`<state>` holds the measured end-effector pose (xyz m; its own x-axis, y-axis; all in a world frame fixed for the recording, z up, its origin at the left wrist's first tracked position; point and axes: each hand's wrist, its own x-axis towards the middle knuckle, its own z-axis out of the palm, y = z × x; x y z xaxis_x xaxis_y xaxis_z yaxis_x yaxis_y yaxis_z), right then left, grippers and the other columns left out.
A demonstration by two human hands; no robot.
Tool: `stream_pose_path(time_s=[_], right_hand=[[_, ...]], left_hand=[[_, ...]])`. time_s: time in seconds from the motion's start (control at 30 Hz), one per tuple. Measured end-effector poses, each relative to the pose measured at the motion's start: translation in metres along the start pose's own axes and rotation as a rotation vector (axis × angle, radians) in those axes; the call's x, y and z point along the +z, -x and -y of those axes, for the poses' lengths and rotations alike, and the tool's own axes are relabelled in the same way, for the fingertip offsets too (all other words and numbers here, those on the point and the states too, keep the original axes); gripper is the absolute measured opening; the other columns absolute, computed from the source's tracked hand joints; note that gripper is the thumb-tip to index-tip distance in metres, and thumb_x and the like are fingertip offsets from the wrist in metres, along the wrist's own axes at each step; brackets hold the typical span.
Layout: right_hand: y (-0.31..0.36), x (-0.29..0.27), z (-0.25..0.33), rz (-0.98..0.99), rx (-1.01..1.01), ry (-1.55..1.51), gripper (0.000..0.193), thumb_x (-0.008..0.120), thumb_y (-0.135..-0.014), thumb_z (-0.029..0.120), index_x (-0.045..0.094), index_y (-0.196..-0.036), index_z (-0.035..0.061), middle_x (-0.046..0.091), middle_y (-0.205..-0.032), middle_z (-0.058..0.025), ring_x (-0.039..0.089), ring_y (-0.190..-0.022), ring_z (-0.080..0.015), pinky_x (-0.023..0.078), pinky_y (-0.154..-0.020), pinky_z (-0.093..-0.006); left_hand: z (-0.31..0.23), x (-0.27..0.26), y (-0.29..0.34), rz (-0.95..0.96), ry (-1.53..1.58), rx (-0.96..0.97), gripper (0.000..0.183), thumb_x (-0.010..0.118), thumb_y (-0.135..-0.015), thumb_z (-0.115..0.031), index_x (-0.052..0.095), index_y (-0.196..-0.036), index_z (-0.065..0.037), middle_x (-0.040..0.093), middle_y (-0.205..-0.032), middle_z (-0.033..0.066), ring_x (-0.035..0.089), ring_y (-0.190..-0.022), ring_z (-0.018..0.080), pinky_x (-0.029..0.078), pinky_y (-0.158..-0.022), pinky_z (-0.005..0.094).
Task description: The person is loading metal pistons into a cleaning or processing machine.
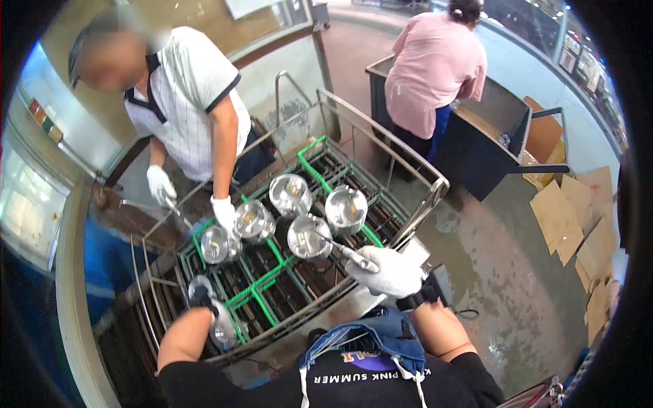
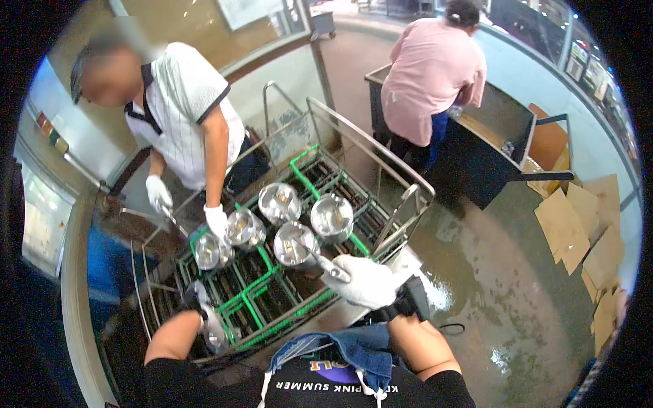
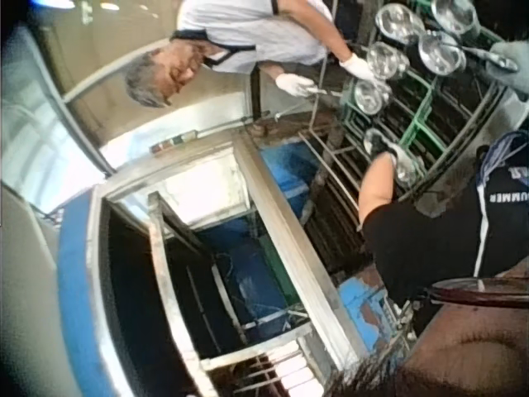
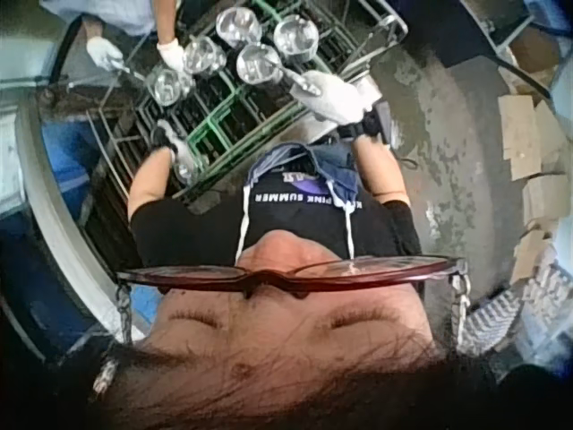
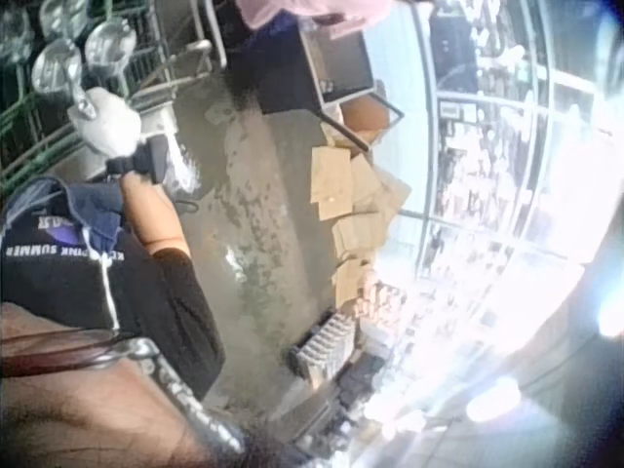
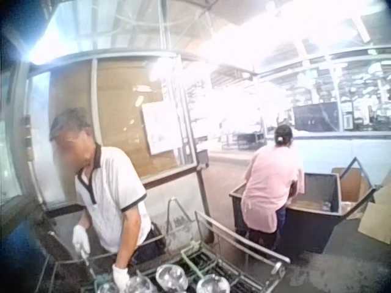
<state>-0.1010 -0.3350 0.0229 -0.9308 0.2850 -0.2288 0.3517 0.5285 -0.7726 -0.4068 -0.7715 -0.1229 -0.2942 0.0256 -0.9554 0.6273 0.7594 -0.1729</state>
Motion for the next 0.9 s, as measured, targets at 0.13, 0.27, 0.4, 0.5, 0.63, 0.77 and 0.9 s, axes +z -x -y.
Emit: stream_pose_path(time_s=[0.13,0.27,0.4,0.5,0.63,0.77,0.9], right_hand=[[0.013,0.000,0.005,0.173,-0.121,-0.002,0.037,0.059,-0.084,0.049,0.068,-0.091,0.0139,0.068,-0.082,-0.0116,0.068,-0.079,-0.0313,0.052,-0.070,-0.0416],[0.023,0.013,-0.033,-0.039,-0.047,0.026,0.031,0.065,-0.088,0.042,0.067,-0.093,0.0115,0.062,-0.072,-0.0074,0.060,-0.065,-0.0201,0.050,-0.064,-0.0346],[0.062,-0.029,0.001,0.391,0.213,-0.319,0.033,0.066,-0.088,0.042,0.068,-0.095,0.0102,0.062,-0.069,-0.0041,0.061,-0.066,-0.0157,0.051,-0.065,-0.0331],[0.064,-0.004,-0.055,0.120,0.028,-0.045,0.047,0.061,-0.087,0.055,0.065,-0.105,0.0121,0.066,-0.077,-0.0041,0.062,-0.052,-0.0126,0.052,-0.051,-0.0290],[0.079,0.003,-0.051,0.081,0.061,-0.242,0.041,0.063,-0.086,0.048,0.066,-0.105,0.0120,0.067,-0.080,-0.0042,0.063,-0.054,-0.0140,0.052,-0.051,-0.0290],[0.071,0.021,-0.068,0.169,0.112,-0.285,0.047,0.065,-0.084,0.051,0.066,-0.110,0.0124,0.069,-0.094,-0.0107,0.065,-0.087,-0.0297,0.050,-0.078,-0.0403],[0.077,0.033,-0.064,0.062,0.068,-0.216,0.045,0.069,-0.080,0.046,0.066,-0.106,0.0095,0.069,-0.090,-0.0117,0.065,-0.084,-0.0309,0.050,-0.077,-0.0414]], left_hand=[[-0.027,0.016,0.003,-0.200,0.070,0.005,0.057,0.058,-0.084,-0.043,0.061,-0.124,-0.003,0.062,-0.122,0.0187,0.063,-0.108,0.0245,0.049,-0.091,0.0422],[-0.053,0.000,0.016,-0.359,0.093,-0.003,0.054,0.058,-0.084,-0.042,0.062,-0.123,-0.003,0.063,-0.120,0.0175,0.063,-0.105,0.0241,0.050,-0.090,0.0416],[-0.065,-0.025,0.027,-0.472,0.093,0.013,0.052,0.059,-0.084,-0.040,0.062,-0.121,-0.004,0.064,-0.117,0.0163,0.063,-0.103,0.0238,0.050,-0.088,0.0410],[-0.089,-0.059,0.028,-0.547,0.051,0.063,0.050,0.059,-0.084,-0.039,0.063,-0.120,-0.004,0.064,-0.115,0.0154,0.064,-0.101,0.0236,0.051,-0.087,0.0406],[-0.135,-0.103,0.020,-0.638,-0.014,0.146,0.048,0.060,-0.083,-0.037,0.063,-0.118,-0.004,0.065,-0.112,0.0142,0.064,-0.099,0.0233,0.051,-0.086,0.0400],[-0.204,-0.133,0.018,-0.724,-0.106,0.243,0.046,0.061,-0.083,-0.035,0.064,-0.116,-0.004,0.066,-0.110,0.0130,0.064,-0.097,0.0229,0.052,-0.084,0.0394],[-0.259,-0.141,0.025,-0.766,-0.192,0.337,0.043,0.061,-0.083,-0.034,0.065,-0.115,-0.005,0.066,-0.107,0.0118,0.065,-0.094,0.0226,0.053,-0.083,0.0388]])
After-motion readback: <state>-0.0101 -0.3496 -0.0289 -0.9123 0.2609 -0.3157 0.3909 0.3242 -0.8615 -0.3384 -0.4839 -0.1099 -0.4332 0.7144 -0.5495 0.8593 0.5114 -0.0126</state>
